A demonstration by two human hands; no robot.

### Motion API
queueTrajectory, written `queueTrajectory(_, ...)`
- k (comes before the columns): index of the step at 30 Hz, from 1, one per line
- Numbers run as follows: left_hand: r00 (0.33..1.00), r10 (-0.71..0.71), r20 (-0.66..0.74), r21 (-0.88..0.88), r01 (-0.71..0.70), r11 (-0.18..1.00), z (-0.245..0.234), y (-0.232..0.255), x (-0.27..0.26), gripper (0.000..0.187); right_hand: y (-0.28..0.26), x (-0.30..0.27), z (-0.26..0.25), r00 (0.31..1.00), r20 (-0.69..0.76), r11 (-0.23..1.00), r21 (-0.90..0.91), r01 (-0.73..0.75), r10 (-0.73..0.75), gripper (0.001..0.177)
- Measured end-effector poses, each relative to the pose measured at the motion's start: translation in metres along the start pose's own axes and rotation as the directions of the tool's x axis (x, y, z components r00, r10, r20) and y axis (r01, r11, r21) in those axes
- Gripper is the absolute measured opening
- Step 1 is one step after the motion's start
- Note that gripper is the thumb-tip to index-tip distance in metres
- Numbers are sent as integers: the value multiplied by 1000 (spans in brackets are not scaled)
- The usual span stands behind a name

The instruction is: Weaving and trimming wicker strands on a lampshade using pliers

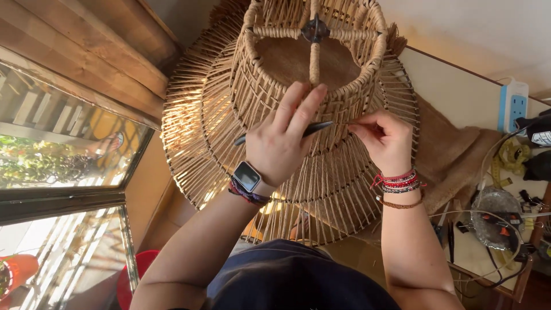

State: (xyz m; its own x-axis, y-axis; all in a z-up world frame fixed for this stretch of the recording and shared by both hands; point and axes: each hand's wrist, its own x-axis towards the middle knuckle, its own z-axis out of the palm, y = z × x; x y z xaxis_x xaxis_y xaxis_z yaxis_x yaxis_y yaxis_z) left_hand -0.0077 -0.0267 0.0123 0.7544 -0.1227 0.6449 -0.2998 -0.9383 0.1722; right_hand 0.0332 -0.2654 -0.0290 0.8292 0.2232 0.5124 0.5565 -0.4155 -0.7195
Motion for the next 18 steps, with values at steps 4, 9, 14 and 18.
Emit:
queueTrajectory(4,1000,4,-30,-18,-5,1000,3,-3,-1,67,-2,8,-5,999,39,1000,-7,-8,8,15)
queueTrajectory(9,999,-11,-34,-18,10,1000,3,-3,-2,73,-10,19,-7,999,23,999,19,34,-34,18)
queueTrajectory(14,999,-36,-24,-38,35,999,-3,3,-3,76,10,4,-6,998,58,998,60,-27,23,16)
queueTrajectory(18,998,-55,-38,-66,52,996,2,4,-4,77,4,12,-10,996,86,996,79,-30,23,11)
